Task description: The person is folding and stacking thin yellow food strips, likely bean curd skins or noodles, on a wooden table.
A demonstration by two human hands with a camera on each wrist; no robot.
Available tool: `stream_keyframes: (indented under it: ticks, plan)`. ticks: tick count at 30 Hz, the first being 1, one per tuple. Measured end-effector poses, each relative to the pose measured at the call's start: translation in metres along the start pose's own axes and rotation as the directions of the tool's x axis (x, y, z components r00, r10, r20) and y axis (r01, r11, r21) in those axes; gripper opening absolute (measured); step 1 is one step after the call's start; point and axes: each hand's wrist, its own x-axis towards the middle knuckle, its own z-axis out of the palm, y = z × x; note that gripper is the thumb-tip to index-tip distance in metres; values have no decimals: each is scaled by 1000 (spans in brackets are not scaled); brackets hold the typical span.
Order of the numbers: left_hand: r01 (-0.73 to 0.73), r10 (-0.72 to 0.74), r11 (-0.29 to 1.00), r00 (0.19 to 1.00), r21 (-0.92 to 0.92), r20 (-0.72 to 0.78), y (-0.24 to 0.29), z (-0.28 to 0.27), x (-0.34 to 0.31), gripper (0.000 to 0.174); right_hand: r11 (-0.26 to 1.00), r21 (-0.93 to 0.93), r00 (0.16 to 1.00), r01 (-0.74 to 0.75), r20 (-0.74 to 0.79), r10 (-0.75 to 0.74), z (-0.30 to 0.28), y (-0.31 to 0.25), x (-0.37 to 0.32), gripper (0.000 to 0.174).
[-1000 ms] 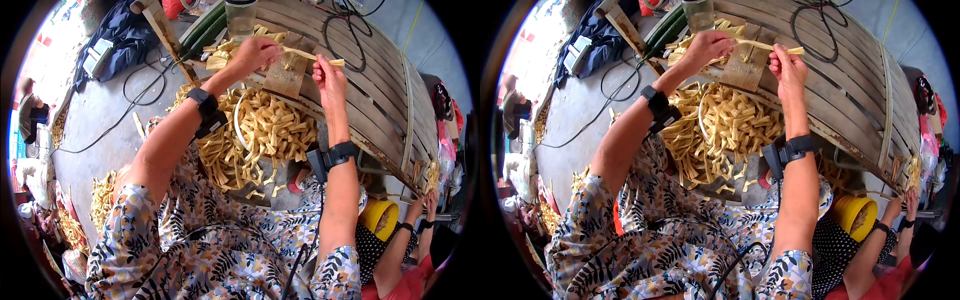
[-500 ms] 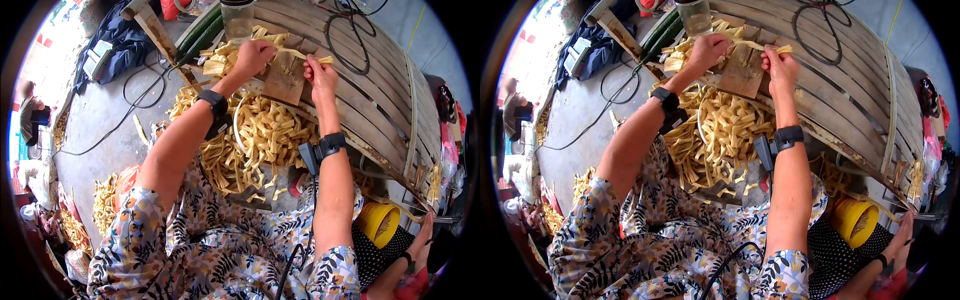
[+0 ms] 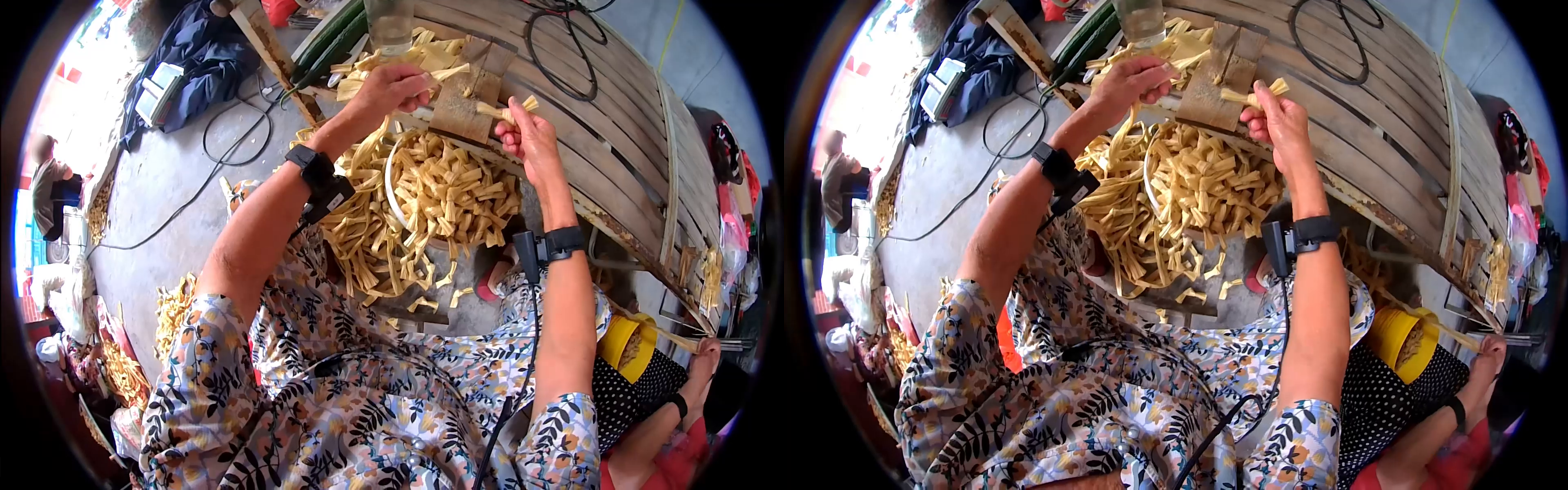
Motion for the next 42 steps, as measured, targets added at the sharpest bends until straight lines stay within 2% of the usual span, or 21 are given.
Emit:
stream_keyframes:
  ticks: [4,6,7,10,11,12,14,15,17,19,21,24,26,29,32,33,34,36,37,40,42]
  plan:
    - [49,-58,997,988,63,140,5,17,-20,19,922,-388,996,16,85,18,-3,10,-25,40]
    - [13,-14,1000,987,6,163,6,25,-25,16,757,-638,990,140,114,-87,-3,16,-33,41]
    - [-2,-7,998,990,68,144,7,28,-27,14,540,-800,959,262,154,-238,-5,14,-35,37]
    - [-116,89,952,990,284,106,16,42,-33,12,379,-841,824,386,130,-551,8,-14,-52,34]
    - [-196,167,906,980,374,110,19,50,-37,12,461,-738,792,493,161,-589,1,-7,-37,32]
    - [-271,242,846,962,459,124,20,55,-39,12,560,-670,840,487,183,-511,3,-3,-33,30]
    - [-594,503,448,785,668,361,17,62,-42,10,740,-519,904,428,246,-350,9,4,-32,27]
    - [-597,449,527,800,605,399,20,66,-47,12,709,-655,961,260,250,-122,10,1,-35,23]
    - [-628,444,563,778,537,444,25,67,-57,16,841,-538,971,56,226,80,12,6,-43,21]
    - [-602,343,542,796,586,499,20,67,-62,16,893,-436,936,-111,256,241,10,3,-48,15]
    - [-528,223,632,825,567,519,15,66,-65,20,842,-537,940,-40,266,214,7,1,-53,14]
    - [-528,276,569,845,631,458,-1,48,-62,21,803,-594,936,43,306,176,3,2,-57,14]
    - [-406,166,668,898,623,406,-2,39,-59,18,786,-615,916,60,346,201,1,4,-55,13]
    - [-292,97,765,933,574,346,7,31,-53,17,871,-488,785,-47,521,335,8,11,-54,14]
    - [-170,44,957,887,235,460,11,26,-48,15,960,-261,665,-102,700,261,25,-18,-77,15]
    - [-49,45,999,879,-5,476,23,28,-52,21,985,-151,656,-80,737,166,24,-19,-79,22]
    - [173,-73,977,820,-125,567,44,29,-52,21,997,-39,640,-62,765,70,23,-21,-80,30]
    - [346,-19,845,781,-408,624,30,28,-43,22,969,220,574,-113,810,-117,18,-23,-76,39]
    - [358,-37,809,822,-466,568,29,40,-45,25,980,192,608,-44,784,-126,21,-24,-76,49]
    - [349,-111,846,855,-403,506,4,56,-52,29,986,135,753,94,638,-159,30,-19,-71,47]
    - [397,-58,754,834,-524,549,-8,61,-53,34,982,12,815,191,556,-165,37,-13,-70,36]
